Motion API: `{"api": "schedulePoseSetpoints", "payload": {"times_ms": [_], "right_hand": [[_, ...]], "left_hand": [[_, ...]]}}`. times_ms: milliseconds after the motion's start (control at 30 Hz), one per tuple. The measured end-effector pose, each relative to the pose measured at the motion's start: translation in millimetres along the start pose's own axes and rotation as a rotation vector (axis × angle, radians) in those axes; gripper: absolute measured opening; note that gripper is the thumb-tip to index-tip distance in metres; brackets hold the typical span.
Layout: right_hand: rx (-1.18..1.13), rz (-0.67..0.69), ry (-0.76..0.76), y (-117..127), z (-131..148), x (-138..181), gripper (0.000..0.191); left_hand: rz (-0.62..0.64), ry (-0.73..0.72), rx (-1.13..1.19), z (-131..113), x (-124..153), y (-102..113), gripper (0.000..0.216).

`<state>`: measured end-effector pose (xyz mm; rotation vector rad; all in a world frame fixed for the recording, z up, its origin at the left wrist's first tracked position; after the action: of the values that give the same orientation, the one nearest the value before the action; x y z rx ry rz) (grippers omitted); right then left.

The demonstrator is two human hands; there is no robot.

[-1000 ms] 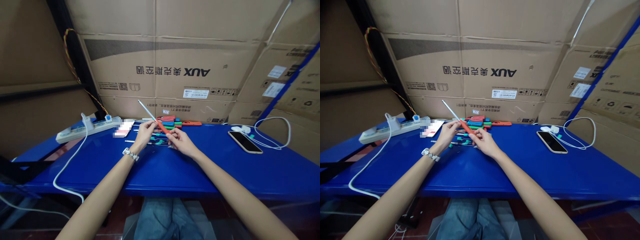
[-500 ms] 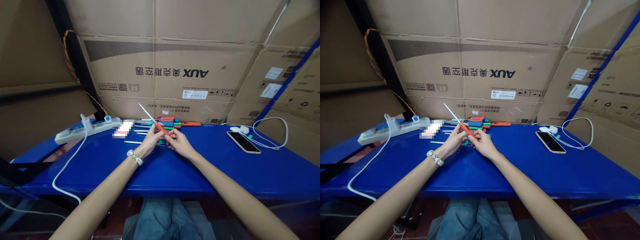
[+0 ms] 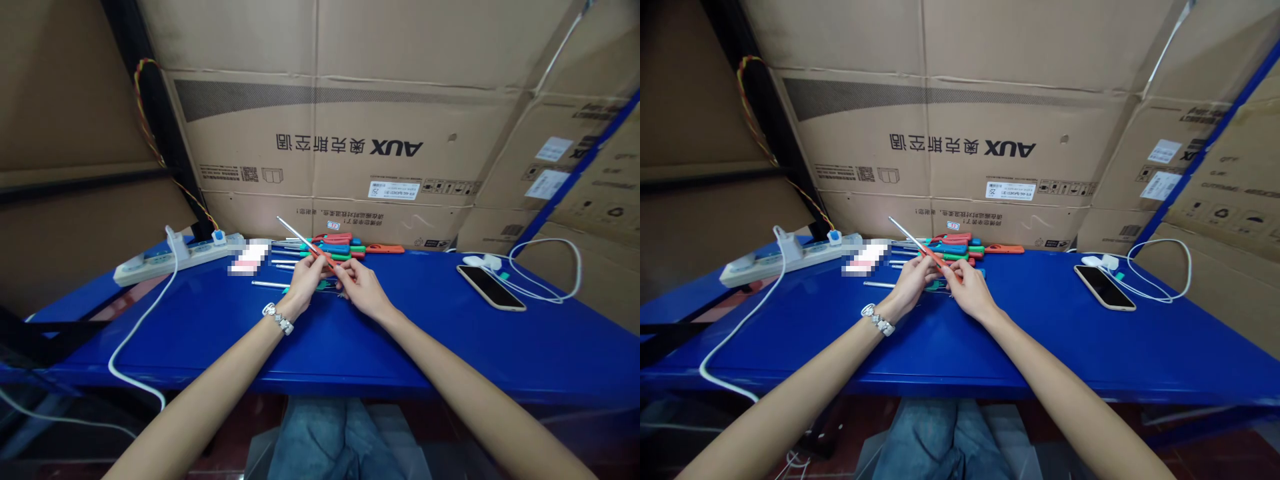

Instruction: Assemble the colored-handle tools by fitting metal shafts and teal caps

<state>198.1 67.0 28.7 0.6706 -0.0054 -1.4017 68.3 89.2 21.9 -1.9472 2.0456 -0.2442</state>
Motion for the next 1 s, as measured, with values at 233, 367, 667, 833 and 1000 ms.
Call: {"api": "schedulePoseSetpoints", "payload": {"times_ms": [233, 367, 667, 833, 1000], "right_hand": [[0.048, -0.074, -0.008, 6.3, -1.6, -4.7, 0.028], [-0.025, -0.076, -0.001, 5.3, -4.8, -6.2, 0.029], [-0.042, -0.027, 0.039, 2.8, -3.2, -6.1, 0.034], [-0.203, 0.049, -0.035, -4.3, -9.9, -9.9, 0.026], [-0.375, 0.130, -0.195, -4.8, -11.7, -9.8, 0.026]], "left_hand": [[-0.002, 0.027, 0.027, -0.1, 0.9, -0.6, 0.018], [-0.053, 0.069, 0.034, 1.7, 1.2, 1.9, 0.014], [-0.089, 0.021, 0.012, 0.8, 3.0, 4.4, 0.025], [-0.106, 0.002, -0.007, -1.2, 6.0, 8.0, 0.037], [-0.062, -0.031, 0.002, -4.0, 9.4, 6.8, 0.044]]}}
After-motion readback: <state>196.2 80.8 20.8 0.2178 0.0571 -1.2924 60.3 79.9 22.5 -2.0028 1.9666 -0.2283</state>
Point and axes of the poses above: each hand's wrist, its own x-axis away from the middle knuckle, its own y-axis out of the back of the hand, z = x × y, the point moved 6 cm from there along -x, towards the middle knuckle, and after that the axes turned 1 degree about y, right-handed, at the moved point
